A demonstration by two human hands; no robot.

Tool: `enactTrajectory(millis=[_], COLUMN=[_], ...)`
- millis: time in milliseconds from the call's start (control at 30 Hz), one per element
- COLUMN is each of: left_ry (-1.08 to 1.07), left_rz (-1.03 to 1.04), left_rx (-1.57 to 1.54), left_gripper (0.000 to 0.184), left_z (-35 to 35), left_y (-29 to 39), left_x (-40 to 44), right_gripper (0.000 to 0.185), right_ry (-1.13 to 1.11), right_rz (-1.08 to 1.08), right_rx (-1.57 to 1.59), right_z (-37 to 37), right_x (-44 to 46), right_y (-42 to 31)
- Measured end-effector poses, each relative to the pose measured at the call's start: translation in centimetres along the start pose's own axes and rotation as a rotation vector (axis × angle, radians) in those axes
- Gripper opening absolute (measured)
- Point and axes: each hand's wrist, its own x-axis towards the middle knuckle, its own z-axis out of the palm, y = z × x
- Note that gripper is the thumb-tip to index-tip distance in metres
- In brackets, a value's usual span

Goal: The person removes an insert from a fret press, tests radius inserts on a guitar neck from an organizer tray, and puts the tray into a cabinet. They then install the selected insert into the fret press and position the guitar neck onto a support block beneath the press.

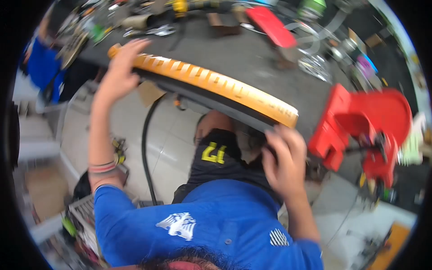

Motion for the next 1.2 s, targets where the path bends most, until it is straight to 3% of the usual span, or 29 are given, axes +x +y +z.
enactTrajectory(millis=[67,100,167,267,467,600,633,700,733,800,867,1000,1067,1200], left_ry=[-0.129,-0.292,-0.386,-0.366,-0.320,-0.397,-0.264,-0.102,-0.142,-0.145,-0.135,-0.220,-0.404,-0.474], left_rz=[-0.054,-0.101,-0.144,-0.137,-0.053,-0.120,-0.036,0.189,0.180,0.360,0.477,0.446,0.295,0.341], left_rx=[-0.034,-0.159,-0.258,-0.240,-0.201,0.050,0.081,0.001,-0.125,-0.265,-0.204,0.191,0.270,0.451], left_gripper=[0.081,0.084,0.053,0.047,0.047,0.049,0.049,0.047,0.045,0.046,0.056,0.088,0.091,0.082], left_z=[0.2,0.9,0.2,0.3,2.3,0.8,0.3,-0.7,-1.1,0.7,5.7,14.4,16.2,16.2], left_y=[-4.2,-6.6,-5.4,-5.8,-6.3,-4.5,-2.4,4.2,8.5,13.9,16.2,18.4,19.2,19.6], left_x=[0.7,1.2,2.7,2.6,3.6,3.5,4.2,8.0,10.1,14.2,20.1,28.9,30.5,33.3], right_gripper=[0.074,0.081,0.079,0.071,0.058,0.033,0.030,0.031,0.032,0.031,0.030,0.028,0.028,0.028], right_ry=[-0.067,-0.074,-0.142,-0.155,0.184,0.057,0.029,-0.009,-0.021,-0.052,-0.066,-0.080,-0.044,0.043], right_rz=[-0.008,-0.027,0.046,0.022,-0.095,-0.240,-0.238,-0.124,-0.051,0.066,0.045,0.061,0.128,0.304], right_rx=[-0.078,-0.151,-0.164,-0.210,-0.149,0.190,0.211,0.205,0.247,0.300,0.260,0.232,0.217,0.211], right_z=[1.2,2.4,4.6,6.2,4.9,-0.7,-1.7,-2.7,-3.1,-3.3,-3.6,-4.3,-5.2,-5.6], right_x=[6.0,7.5,8.5,8.5,5.3,0.1,-1.7,-4.9,-6.1,-8.2,-9.4,-12.3,-14.2,-17.9], right_y=[0.2,1.0,2.5,3.0,1.3,-0.7,-0.4,0.7,1.1,1.8,1.8,1.6,1.3,1.5])
